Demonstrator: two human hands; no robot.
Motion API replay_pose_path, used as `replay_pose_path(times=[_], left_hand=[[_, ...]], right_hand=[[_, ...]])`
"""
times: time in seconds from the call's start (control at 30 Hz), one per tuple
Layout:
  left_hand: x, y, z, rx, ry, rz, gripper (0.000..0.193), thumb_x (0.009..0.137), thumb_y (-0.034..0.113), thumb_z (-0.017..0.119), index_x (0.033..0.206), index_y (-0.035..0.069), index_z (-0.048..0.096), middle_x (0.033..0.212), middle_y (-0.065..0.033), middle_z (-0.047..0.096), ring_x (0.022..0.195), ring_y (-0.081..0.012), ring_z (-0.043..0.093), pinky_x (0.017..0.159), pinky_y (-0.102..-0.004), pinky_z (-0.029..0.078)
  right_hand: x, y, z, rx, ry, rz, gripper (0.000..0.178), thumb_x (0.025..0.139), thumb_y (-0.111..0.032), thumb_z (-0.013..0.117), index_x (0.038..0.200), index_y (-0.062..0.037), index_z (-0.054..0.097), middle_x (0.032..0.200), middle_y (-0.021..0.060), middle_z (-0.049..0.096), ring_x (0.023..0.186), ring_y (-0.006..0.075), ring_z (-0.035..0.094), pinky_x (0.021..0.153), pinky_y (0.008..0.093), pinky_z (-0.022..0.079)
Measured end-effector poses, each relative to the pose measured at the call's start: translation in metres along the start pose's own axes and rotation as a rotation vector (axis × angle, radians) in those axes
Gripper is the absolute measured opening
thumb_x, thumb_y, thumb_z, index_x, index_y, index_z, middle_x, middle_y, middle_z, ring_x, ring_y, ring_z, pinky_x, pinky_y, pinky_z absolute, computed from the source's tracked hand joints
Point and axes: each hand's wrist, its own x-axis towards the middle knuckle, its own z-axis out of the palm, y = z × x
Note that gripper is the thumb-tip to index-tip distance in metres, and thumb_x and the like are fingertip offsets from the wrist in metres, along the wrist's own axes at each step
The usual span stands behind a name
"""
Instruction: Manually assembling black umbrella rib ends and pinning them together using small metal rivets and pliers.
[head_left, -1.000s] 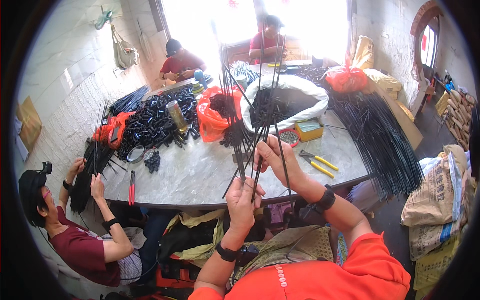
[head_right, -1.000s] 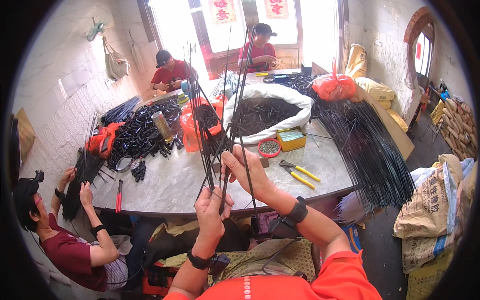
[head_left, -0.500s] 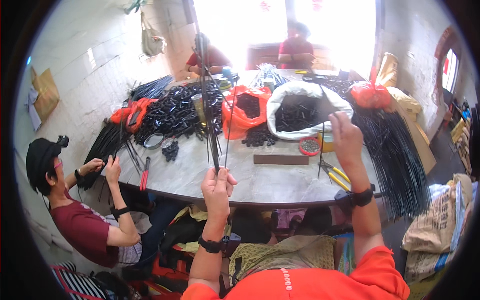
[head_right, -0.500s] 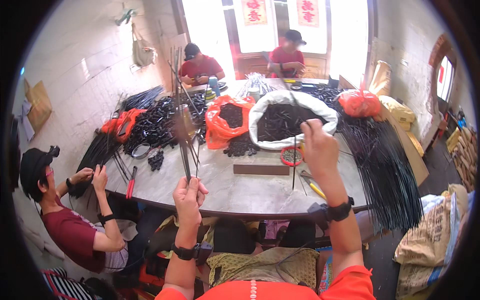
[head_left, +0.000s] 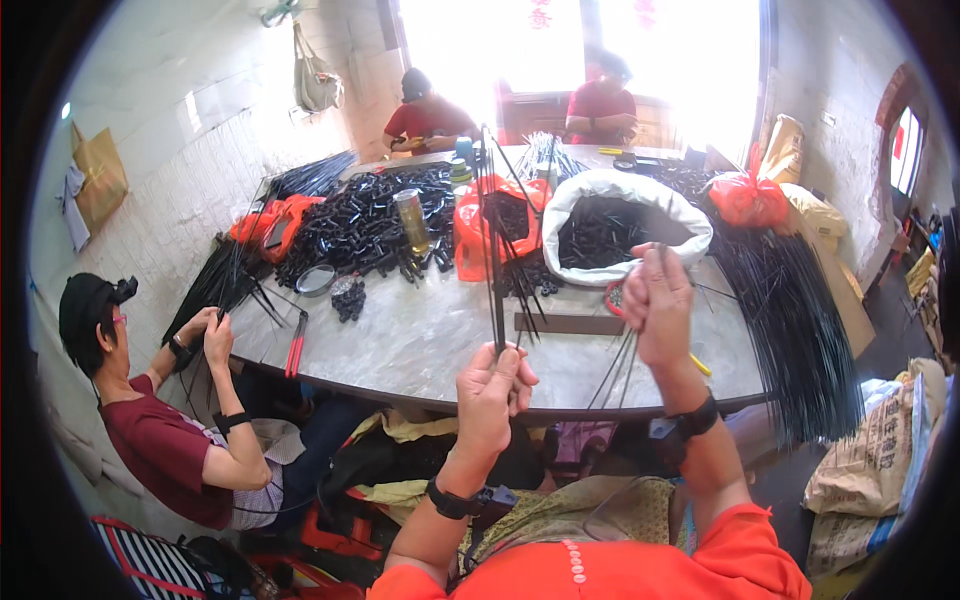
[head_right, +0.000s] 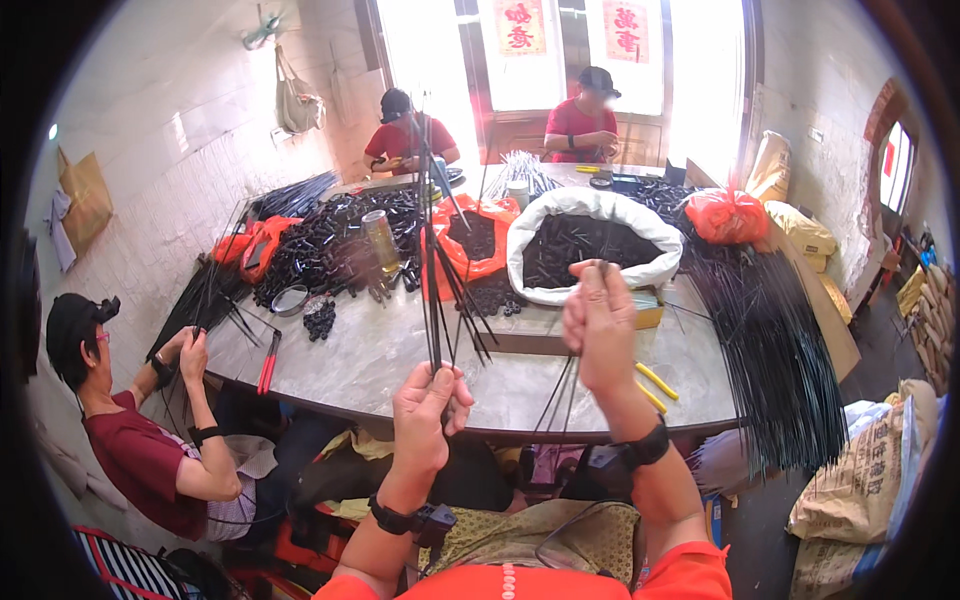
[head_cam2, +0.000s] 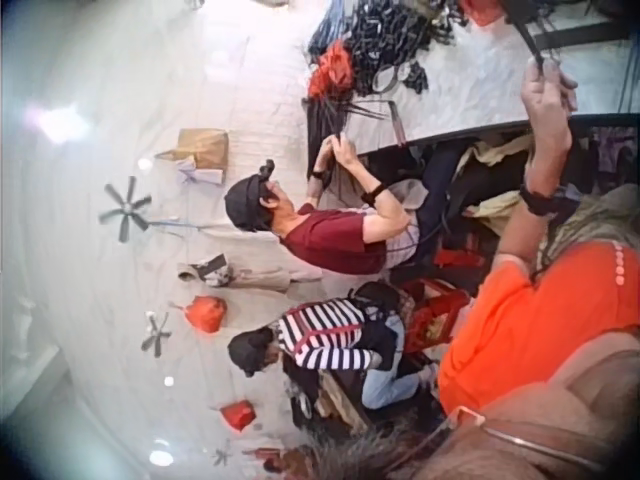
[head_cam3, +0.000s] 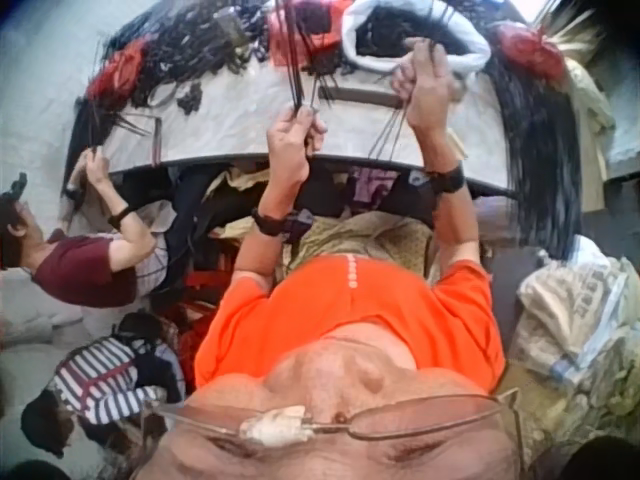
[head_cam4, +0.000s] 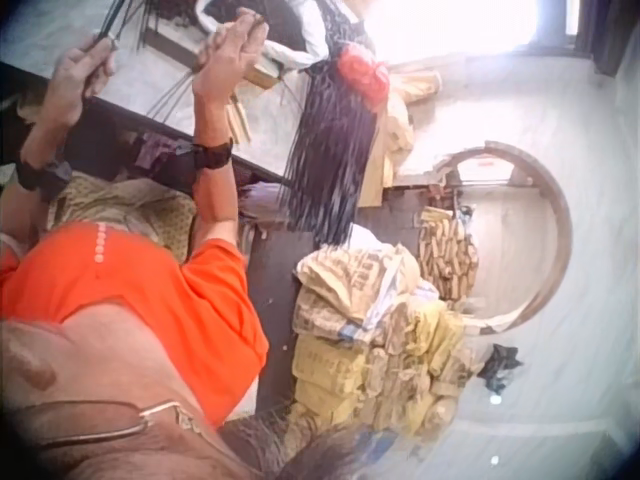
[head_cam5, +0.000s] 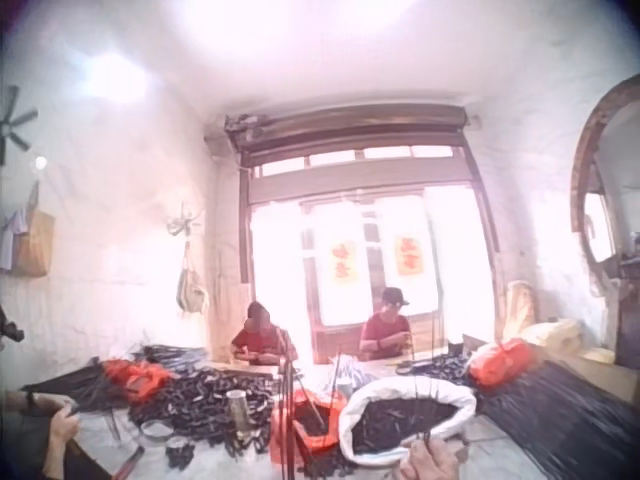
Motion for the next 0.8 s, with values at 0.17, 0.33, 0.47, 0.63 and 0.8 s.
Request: replay_pose_path(times=[0.17, 0.33, 0.47, 0.63, 0.8], left_hand=[[-0.015, -0.004, 0.022, 0.02, -0.09, -0.042, 0.015, 0.102, 0.016, 0.054, 0.102, 0.002, 0.059, 0.073, -0.0075, 0.062, 0.048, -0.0082, 0.049, 0.042, -0.0198, 0.032], [-0.029, -0.006, 0.038, 0.051, -0.168, -0.09, 0.018, 0.103, 0.018, 0.052, 0.104, 0.001, 0.059, 0.073, -0.0081, 0.063, 0.048, -0.0081, 0.049, 0.042, -0.0193, 0.031], [-0.042, -0.001, 0.043, 0.08, -0.202, -0.117, 0.021, 0.104, 0.019, 0.051, 0.106, 0.0, 0.059, 0.074, -0.0086, 0.063, 0.05, -0.0093, 0.052, 0.042, -0.0193, 0.033], [-0.051, -0.007, 0.043, 0.09, -0.125, -0.041, 0.021, 0.104, 0.019, 0.051, 0.106, 0.0, 0.06, 0.078, -0.0102, 0.067, 0.053, -0.0106, 0.057, 0.045, -0.0205, 0.037], [-0.053, 0.003, 0.012, 0.149, -0.1, -0.006, 0.021, 0.103, 0.019, 0.051, 0.105, 0.001, 0.062, 0.075, -0.0082, 0.065, 0.049, -0.0087, 0.052, 0.043, -0.0212, 0.035]], right_hand=[[-0.014, 0.014, 0.015, -0.142, -0.022, 0.01, 0.022, 0.1, -0.027, 0.062, 0.103, -0.0065, 0.059, 0.068, -0.0064, 0.049, 0.055, 0.0007, 0.041, 0.045, 0.0185, 0.031], [-0.026, 0.012, 0.024, -0.086, -0.017, -0.102, 0.022, 0.094, -0.02, 0.07, 0.104, -0.003, 0.059, 0.075, -0.002, 0.061, 0.06, 0.0017, 0.052, 0.051, 0.0167, 0.038], [-0.037, -0.003, 0.023, -0.056, -0.07, -0.124, 0.022, 0.101, -0.022, 0.059, 0.108, -0.0014, 0.06, 0.075, 0.0021, 0.064, 0.06, 0.0035, 0.056, 0.052, 0.0175, 0.041], [-0.055, -0.036, 0.018, -0.008, -0.014, -0.219, 0.026, 0.104, -0.026, 0.053, 0.107, -0.0015, 0.06, 0.068, 0.0005, 0.059, 0.053, 0.0036, 0.05, 0.048, 0.0174, 0.036], [-0.073, -0.097, 0.005, 0.101, 0.083, -0.348, 0.026, 0.105, -0.025, 0.051, 0.111, -0.0009, 0.058, 0.063, -0.0025, 0.047, 0.048, 0.0032, 0.036, 0.042, 0.0187, 0.028]])
